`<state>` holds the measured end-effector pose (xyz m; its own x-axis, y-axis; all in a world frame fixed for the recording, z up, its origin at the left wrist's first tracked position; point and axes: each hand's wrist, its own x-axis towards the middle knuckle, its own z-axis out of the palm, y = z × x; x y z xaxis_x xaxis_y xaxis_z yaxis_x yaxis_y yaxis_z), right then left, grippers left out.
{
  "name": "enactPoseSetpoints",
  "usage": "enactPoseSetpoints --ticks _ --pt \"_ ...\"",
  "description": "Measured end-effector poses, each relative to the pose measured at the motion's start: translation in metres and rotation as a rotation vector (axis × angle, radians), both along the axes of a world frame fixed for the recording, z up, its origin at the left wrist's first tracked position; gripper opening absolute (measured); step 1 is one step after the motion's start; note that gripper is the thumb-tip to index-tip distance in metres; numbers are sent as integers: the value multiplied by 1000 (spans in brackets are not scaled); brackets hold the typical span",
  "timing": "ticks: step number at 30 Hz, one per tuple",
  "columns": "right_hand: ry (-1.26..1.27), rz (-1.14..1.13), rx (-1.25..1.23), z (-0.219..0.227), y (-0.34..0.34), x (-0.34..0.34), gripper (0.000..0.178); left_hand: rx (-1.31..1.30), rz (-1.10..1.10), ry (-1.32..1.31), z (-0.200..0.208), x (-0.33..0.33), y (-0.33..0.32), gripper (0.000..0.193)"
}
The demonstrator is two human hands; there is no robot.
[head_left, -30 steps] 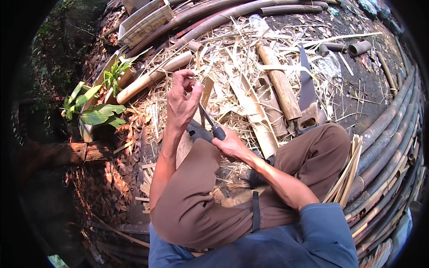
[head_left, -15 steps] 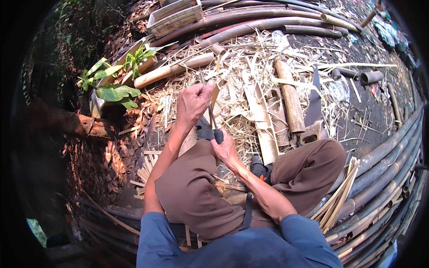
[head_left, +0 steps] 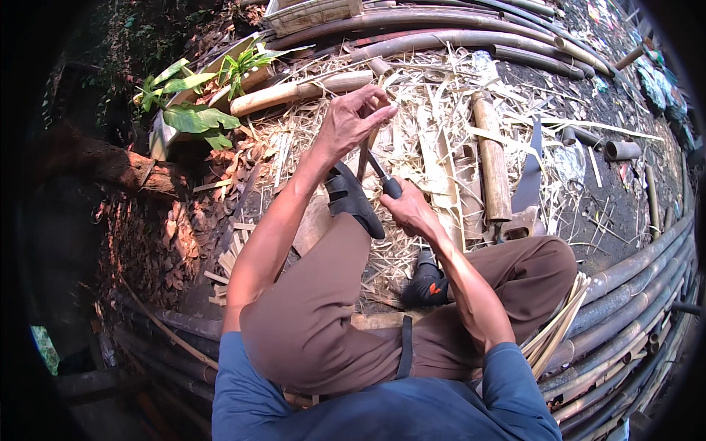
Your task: The person sits on the ground and uses a machete to split bamboo strips into thinner pieces. They repeatedly position the bamboo, strike it with the machete, and set the split pieces aside.
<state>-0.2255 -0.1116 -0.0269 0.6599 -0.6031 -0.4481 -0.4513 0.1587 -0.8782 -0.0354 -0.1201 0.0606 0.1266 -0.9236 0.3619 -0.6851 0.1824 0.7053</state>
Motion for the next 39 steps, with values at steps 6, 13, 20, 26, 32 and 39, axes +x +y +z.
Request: enactPoseSetpoints --ticks 6,13,20,26,32,39 --pt "-120 -80 -78 -31 -5 -3 27 -27 -46 -120 7 -6 -12 27" --pt "-50 -51 -179 17 -12 -8 50 -252 53 -276 -9 5 -9 20" --pt "-88 -182 -214 36 -25 -9 43 -285 118 -338 -17 4 -15 22" --pt "-118 -181 -21 76 -44 7 45 -331 193 -317 -27 1 -6 29" --pt "-193 -76 40 -35 0 4 40 -335 146 -322 -21 -2 5 28" --pt "-206 -157 350 -4 10 7 41 -256 28 -261 -16 4 12 27"
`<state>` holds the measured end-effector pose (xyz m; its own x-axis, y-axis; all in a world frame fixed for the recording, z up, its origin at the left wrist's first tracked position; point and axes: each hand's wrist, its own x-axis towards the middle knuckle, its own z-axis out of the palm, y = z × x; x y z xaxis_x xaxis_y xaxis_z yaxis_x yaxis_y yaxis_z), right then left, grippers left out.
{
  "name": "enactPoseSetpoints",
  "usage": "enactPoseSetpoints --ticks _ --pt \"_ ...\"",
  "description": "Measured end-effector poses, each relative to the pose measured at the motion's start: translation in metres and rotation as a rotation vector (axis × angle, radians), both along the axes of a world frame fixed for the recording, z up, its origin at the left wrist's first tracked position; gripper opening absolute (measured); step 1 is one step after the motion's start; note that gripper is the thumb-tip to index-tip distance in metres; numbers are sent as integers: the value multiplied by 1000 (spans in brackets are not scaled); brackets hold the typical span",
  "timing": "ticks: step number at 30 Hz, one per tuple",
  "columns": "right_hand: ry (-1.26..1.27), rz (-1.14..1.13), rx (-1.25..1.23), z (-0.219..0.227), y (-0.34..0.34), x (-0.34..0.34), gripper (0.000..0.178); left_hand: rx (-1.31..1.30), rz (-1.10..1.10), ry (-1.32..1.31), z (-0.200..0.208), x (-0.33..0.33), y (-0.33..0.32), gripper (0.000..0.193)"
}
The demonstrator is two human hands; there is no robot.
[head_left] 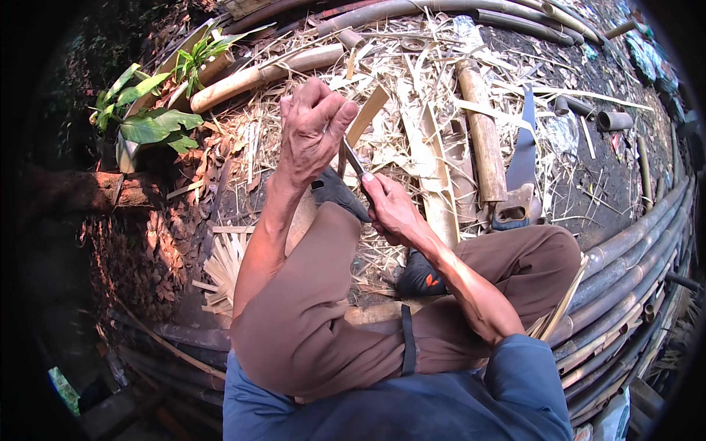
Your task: The person sits on the ground and uses a machete to split bamboo strips into thinner pieces. They repeatedly position the bamboo, strike it with the machete, and set the split pieces aside.
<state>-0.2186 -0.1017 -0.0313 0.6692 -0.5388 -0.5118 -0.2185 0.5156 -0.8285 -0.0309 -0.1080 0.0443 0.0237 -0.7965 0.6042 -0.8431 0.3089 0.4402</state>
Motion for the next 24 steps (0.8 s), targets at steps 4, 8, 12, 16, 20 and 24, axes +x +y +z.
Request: enactPoseSetpoints --ticks 4,8,12,16,20,24 --pt "165 9 -362 0 16 -7 48 28 -31 -75 4 -4 17 21" --pt "87 -23 -339 0 20 -4 37 5 -37 -91 6 0 25 19" --pt "38 -47 -271 -6 24 12 36 -8 -13 -41 5 10 24 23" --pt "-23 -172 -374 43 20 7 38 -11 -1 -4 5 7 30 22" --pt "-63 -149 -253 62 19 7 36 -54 25 36 3 7 34 24" --pt "57 -141 -581 -33 51 14 43 -97 5 -63 1 11 35 24"
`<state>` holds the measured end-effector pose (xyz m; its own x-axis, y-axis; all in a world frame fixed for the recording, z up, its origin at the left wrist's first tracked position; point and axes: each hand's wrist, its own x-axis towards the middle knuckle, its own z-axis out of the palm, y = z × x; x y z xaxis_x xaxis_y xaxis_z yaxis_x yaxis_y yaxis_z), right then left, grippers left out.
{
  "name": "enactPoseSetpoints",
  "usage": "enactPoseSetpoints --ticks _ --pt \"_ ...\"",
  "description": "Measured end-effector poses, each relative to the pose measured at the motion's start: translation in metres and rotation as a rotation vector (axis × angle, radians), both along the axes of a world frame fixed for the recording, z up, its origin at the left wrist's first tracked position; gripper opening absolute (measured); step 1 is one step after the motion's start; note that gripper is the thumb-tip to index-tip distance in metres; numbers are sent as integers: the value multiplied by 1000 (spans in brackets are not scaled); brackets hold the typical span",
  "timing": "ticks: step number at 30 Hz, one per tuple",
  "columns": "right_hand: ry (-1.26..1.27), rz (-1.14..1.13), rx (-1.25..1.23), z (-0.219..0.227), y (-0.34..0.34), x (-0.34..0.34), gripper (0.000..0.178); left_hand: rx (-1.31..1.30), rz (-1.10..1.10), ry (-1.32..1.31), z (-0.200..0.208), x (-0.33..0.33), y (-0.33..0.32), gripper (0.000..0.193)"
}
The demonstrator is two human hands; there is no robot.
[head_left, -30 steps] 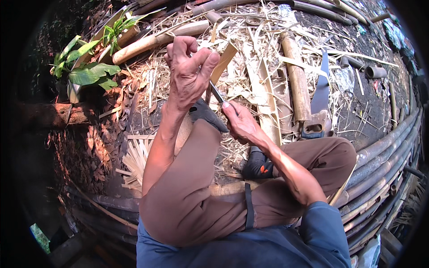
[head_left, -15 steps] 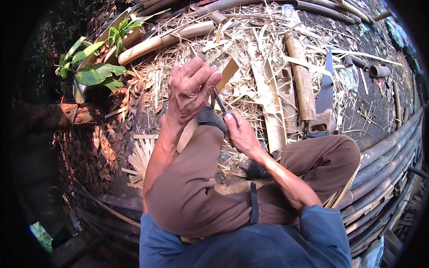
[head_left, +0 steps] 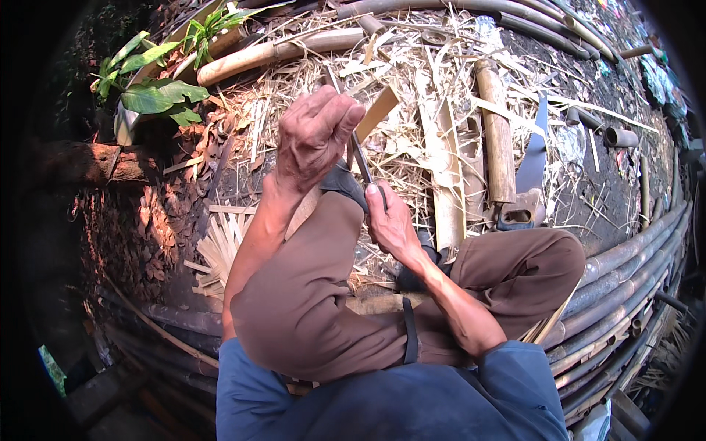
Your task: The person sits on the ground and uses a machete to split bamboo strips into thinner pieces. They repeatedly position the bamboo, strike it with the machete, and set the split pieces aside.
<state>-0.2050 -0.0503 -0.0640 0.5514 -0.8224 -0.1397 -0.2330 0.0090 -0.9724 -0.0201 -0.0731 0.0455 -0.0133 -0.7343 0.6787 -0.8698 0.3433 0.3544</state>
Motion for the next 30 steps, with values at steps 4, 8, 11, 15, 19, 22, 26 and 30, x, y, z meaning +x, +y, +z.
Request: enactPoseSetpoints --ticks 4,8,11,15,19,22,26,30 --pt "58 110 473 42 -10 -6 42 -7 47 3 3 3 5 23" --pt "-19 73 297 80 -8 -11 37 -21 82 39 -1 4 10 23" --pt "-72 29 185 87 -20 -2 37 -18 96 -12 -2 1 9 24" --pt "78 48 154 12 -10 1 37 -59 101 -71 -3 -5 6 25" --pt "8 81 425 30 -12 3 40 -46 117 -65 -2 -3 6 25" --pt "49 84 305 44 -17 -8 43 -37 105 -90 -2 -5 4 25" --pt "-140 36 219 103 -19 -4 36 -58 77 -72 -1 -7 5 24" --pt "68 29 40 7 -3 -3 38 -134 83 -119 -6 -12 9 25"
